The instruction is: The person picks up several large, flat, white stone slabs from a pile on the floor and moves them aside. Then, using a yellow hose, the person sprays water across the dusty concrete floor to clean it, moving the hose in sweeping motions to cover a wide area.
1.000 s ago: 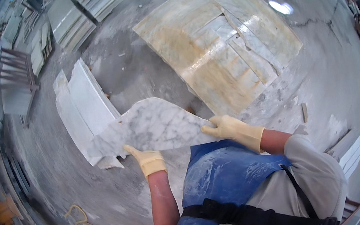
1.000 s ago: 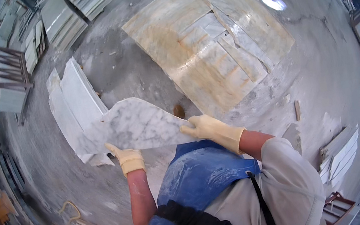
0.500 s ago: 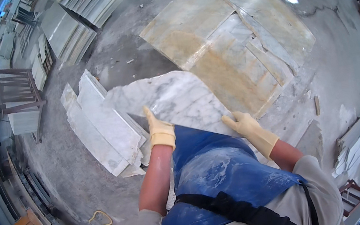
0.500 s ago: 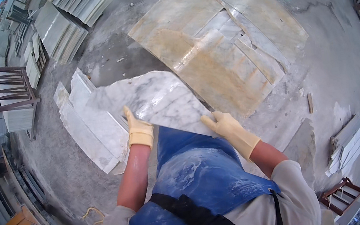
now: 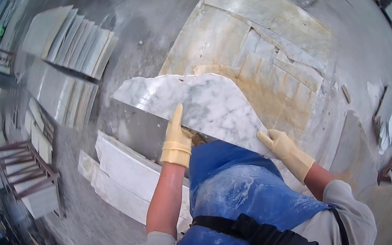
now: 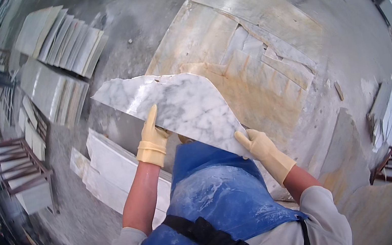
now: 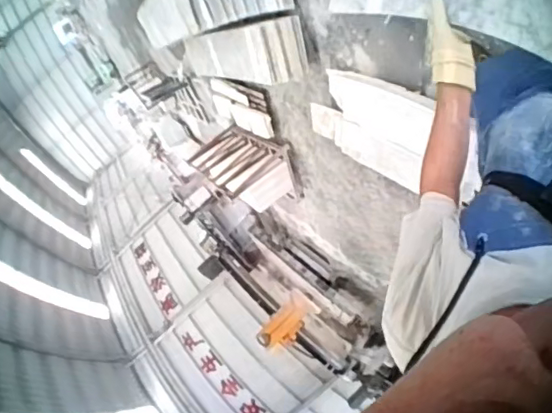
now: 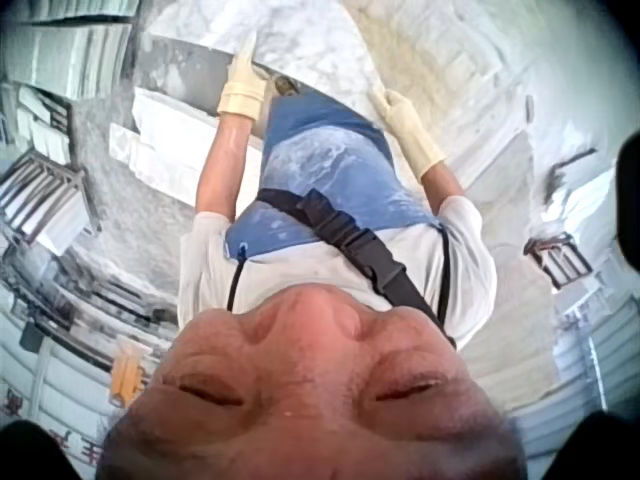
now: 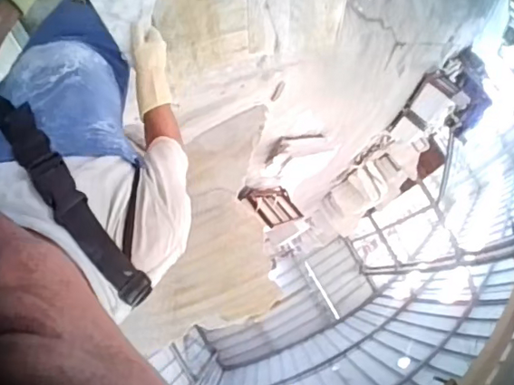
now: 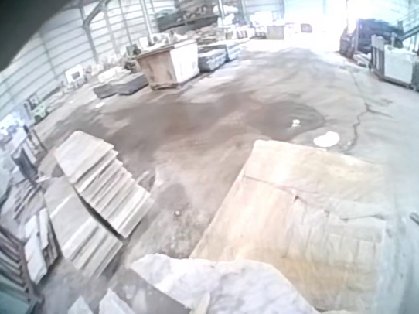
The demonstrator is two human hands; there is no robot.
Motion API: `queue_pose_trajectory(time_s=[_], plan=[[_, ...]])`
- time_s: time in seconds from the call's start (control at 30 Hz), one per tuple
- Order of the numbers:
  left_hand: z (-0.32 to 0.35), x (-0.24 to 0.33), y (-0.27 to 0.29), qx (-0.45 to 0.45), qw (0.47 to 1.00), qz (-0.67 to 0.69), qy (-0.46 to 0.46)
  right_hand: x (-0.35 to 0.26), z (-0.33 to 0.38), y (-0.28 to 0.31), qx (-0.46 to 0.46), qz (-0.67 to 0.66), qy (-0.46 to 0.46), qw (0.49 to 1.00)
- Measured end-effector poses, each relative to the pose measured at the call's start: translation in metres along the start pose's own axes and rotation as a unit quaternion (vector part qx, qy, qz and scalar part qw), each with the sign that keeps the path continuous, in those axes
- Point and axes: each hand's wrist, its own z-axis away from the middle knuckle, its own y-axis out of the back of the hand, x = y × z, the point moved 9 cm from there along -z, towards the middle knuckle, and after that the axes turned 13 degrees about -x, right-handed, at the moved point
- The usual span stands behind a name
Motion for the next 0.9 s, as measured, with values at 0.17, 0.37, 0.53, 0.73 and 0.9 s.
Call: queue_pose_trajectory(time_s=[0.17, 0.37, 0.53, 0.73, 0.9], plan=[[-0.039, 0.077, -0.013, 0.028, 0.998, -0.019, 0.045, -0.027, -0.031, -0.038, -0.025, -0.173, -0.022, 0.984], [-0.114, 0.134, -0.021, 0.009, 0.999, -0.017, 0.05, -0.082, -0.073, -0.029, 0.018, -0.177, -0.013, 0.984], [-0.174, 0.173, -0.029, -0.013, 0.999, -0.016, 0.043, -0.139, -0.12, -0.012, 0.021, -0.155, -0.004, 0.988], [-0.245, 0.171, -0.027, -0.028, 0.992, -0.007, 0.126, -0.148, -0.159, -0.03, 0.055, -0.212, -0.036, 0.975], [-0.334, 0.172, 0.002, -0.083, 0.948, -0.288, 0.108, -0.181, -0.182, -0.037, 0.038, -0.342, -0.088, 0.935]])
